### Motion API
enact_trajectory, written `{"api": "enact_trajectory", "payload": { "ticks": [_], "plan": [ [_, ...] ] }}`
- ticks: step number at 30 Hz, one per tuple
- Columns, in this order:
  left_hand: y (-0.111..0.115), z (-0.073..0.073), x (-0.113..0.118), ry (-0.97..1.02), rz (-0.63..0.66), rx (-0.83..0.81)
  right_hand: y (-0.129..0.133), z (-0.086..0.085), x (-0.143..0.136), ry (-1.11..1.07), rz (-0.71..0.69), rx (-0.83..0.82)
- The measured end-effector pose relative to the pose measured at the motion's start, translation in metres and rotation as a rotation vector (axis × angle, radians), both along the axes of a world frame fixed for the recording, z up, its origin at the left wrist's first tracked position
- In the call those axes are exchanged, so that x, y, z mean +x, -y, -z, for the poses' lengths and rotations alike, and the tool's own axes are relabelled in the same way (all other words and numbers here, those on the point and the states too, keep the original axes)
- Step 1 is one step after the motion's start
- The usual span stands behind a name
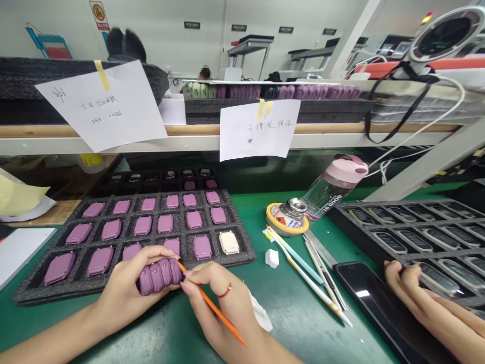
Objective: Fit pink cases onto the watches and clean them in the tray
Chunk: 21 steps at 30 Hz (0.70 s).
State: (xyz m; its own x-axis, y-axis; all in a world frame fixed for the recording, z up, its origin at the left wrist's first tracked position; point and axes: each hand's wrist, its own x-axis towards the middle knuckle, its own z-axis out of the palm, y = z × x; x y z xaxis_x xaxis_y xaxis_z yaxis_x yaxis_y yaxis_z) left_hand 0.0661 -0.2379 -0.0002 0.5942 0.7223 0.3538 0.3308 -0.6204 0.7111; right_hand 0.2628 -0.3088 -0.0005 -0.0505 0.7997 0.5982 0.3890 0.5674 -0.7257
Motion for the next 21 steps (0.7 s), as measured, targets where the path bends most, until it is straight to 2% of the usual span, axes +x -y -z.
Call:
{"api": "enact_trajectory", "payload": {
  "ticks": [9,21],
  "plan": [
    [-0.0008,0.0036,-0.0044,-0.035,0.007,0.050,0.0030,-0.0024,0.0023,0.107,-0.065,0.065],
    [-0.0003,0.0053,-0.0044,-0.031,0.003,0.053,0.0057,-0.0010,0.0002,-0.041,-0.066,-0.158]
  ]
}}
